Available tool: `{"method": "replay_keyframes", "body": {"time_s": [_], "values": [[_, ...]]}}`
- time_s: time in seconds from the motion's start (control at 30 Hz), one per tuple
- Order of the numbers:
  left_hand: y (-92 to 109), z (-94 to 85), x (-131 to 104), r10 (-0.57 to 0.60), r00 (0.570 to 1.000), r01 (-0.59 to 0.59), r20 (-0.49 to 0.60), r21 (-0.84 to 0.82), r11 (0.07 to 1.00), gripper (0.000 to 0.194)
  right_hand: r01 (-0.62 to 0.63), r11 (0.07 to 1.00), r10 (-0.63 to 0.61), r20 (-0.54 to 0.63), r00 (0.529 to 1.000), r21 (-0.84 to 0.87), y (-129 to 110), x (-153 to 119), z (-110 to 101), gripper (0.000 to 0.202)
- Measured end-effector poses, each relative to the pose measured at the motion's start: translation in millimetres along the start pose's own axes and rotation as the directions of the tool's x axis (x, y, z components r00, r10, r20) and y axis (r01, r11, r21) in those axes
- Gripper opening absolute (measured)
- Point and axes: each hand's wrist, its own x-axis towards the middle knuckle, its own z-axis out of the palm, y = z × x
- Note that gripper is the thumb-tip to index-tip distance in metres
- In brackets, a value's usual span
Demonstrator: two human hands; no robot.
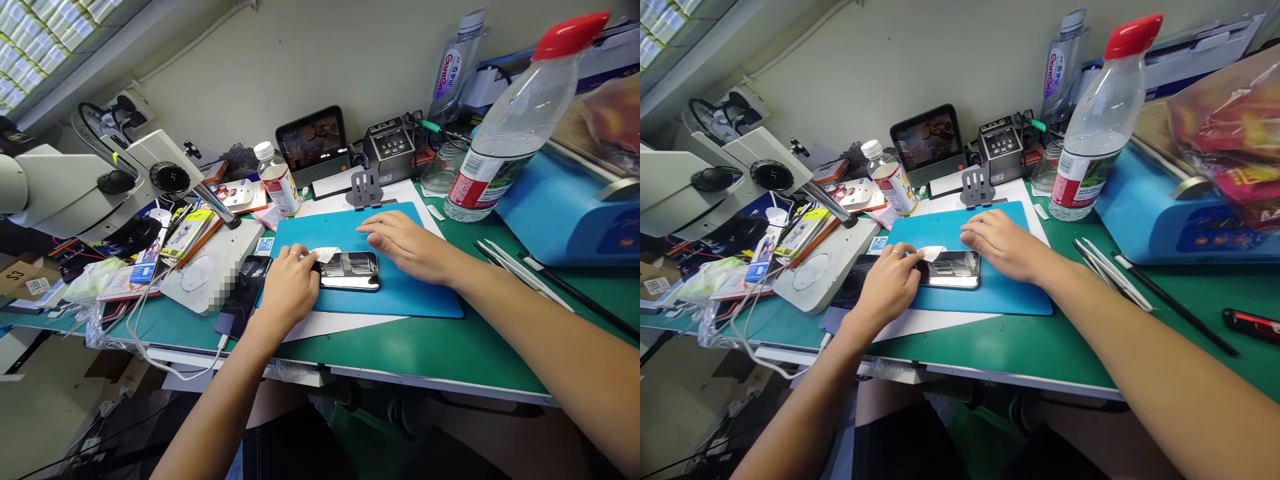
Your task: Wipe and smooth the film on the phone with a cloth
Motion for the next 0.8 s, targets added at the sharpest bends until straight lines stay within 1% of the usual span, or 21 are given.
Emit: {"method": "replay_keyframes", "body": {"time_s": [0.1,0.2,0.27,0.33,0.47,0.53,0.6,0.73,0.8], "values": [[14.2,-2.6,-5.6,0.025,1.000,-0.025,0.011,-0.010,1.000,0.041,-0.006,1.000,0.006,0.005,1.000,-0.004,0.4,-0.8,0.4,0.088],[23.7,-2.8,-25.3,0.066,0.998,-0.065,0.011,-0.063,0.996,0.045,-0.005,1.000,0.005,0.012,1.000,-0.003,-0.8,-1.1,0.7,0.089],[24.7,-1.9,-34.9,0.081,0.997,-0.081,-0.004,-0.103,0.991,0.047,-0.001,1.000,0.001,0.018,1.000,0.000,-1.7,-0.6,0.9,0.090],[22.5,-1.2,-33.7,0.069,0.998,-0.069,-0.008,-0.110,0.992,0.048,-0.001,1.000,0.001,0.025,1.000,0.007,-1.7,0.1,1.1,0.091],[17.7,-2.4,-8.3,0.013,1.000,-0.012,0.022,-0.049,0.999,0.043,-0.019,1.000,0.018,0.019,1.000,0.017,1.4,0.3,1.6,0.087],[17.8,-3.5,-1.1,0.005,1.000,-0.004,0.027,-0.035,0.999,0.040,-0.024,1.000,0.024,0.011,1.000,0.019,2.7,0.0,1.5,0.084],[19.2,-3.5,-5.5,0.012,1.000,-0.010,0.028,-0.041,0.999,0.041,-0.026,1.000,0.026,0.013,1.000,0.015,2.7,-0.3,1.3,0.083],[20.7,-1.6,-28.8,0.038,0.999,-0.038,0.000,-0.086,0.996,0.048,-0.018,1.000,0.018,0.029,0.999,0.002,-0.1,-0.3,1.2,0.085],[20.3,-1.7,-31.0,0.025,1.000,-0.026,-0.006,-0.085,0.996,0.049,-0.015,1.000,0.015,0.032,0.999,0.005,-0.7,-0.2,1.4,0.085]]}}
